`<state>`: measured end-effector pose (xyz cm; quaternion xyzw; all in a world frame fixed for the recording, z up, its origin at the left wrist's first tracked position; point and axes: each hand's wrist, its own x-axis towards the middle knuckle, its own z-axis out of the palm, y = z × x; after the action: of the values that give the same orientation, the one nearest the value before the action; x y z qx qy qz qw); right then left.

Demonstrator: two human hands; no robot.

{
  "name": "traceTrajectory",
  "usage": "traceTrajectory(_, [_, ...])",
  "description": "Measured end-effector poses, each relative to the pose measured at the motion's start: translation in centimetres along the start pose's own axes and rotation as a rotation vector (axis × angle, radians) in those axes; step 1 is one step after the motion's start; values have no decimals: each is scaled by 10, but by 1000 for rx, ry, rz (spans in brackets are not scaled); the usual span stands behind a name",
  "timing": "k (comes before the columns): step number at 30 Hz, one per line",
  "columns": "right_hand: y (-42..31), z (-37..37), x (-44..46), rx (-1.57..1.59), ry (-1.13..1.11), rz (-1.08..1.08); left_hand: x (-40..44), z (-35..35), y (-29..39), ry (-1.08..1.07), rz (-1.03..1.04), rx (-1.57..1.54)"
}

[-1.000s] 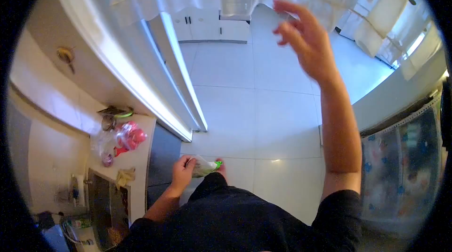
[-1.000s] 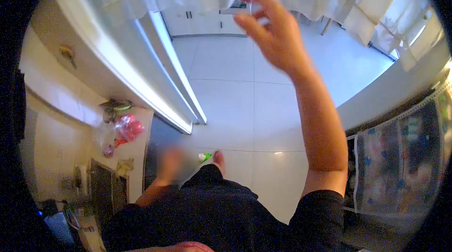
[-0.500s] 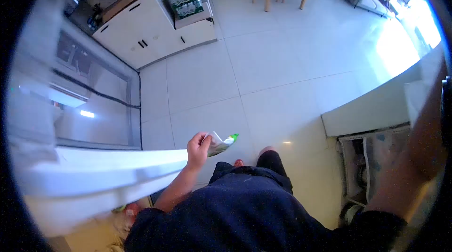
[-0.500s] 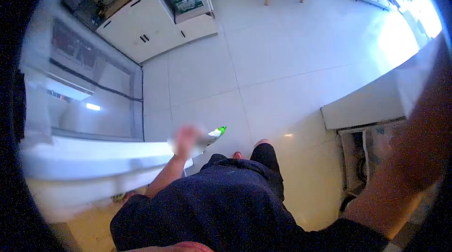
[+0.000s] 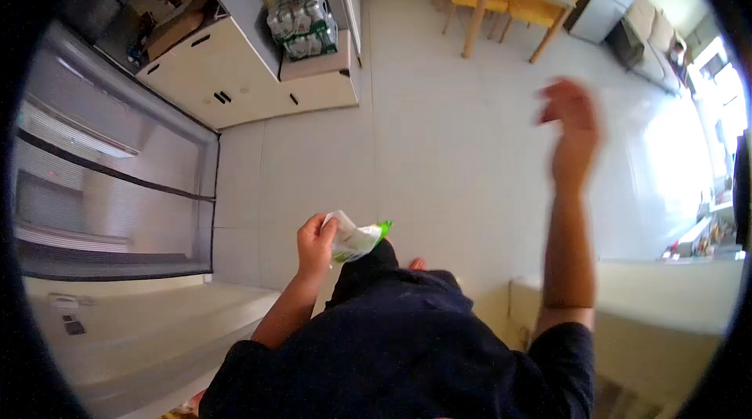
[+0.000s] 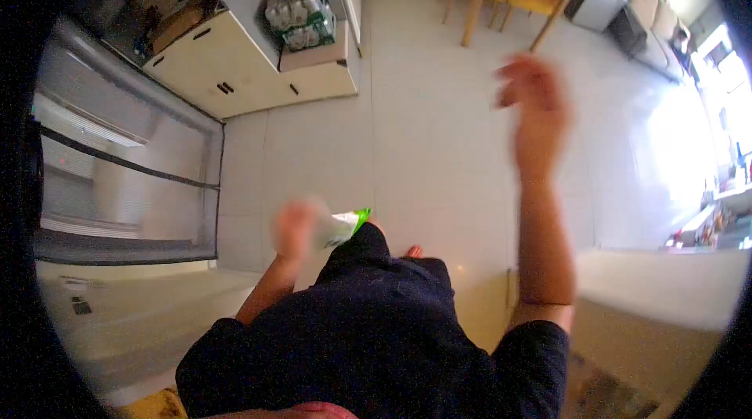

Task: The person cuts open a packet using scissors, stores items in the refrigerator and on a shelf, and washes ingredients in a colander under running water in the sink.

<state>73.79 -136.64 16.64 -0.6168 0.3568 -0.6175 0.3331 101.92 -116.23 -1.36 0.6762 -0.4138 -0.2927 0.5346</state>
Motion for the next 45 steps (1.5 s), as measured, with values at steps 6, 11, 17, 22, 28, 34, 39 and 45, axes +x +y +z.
traceTrajectory(6, [198, 115, 55, -414, -855, -28, 148, 52, -45, -8, 78, 177])
traceTrajectory(11, [402, 68, 42, -718, -1057, 405, 319, 101, -18, -47, -181, -125])
traceTrajectory(17, [651, -188, -102, -1335, -1777, 623, 520, 156, 21, -114, -138, -159])
traceTrajectory(22, [622, -191, -2, -1265, -2134, 443, 638, 204, 40, -17, -68, -80])
traceTrajectory(28, [843, -58, 342, -992, -970, 355, 750, 256, 43, 232, -193, -234])
traceTrajectory(34, [797, 228, 701, -631, -746, 281, 840, 256, 44, 381, -236, -301])
traceTrajectory(39, [799, 374, 749, -308, -703, 275, 935, 255, 25, 284, -266, -229])
traceTrajectory(45, [809, 409, 727, -315, -990, 387, 1044, 248, 29, 234, -254, -175])
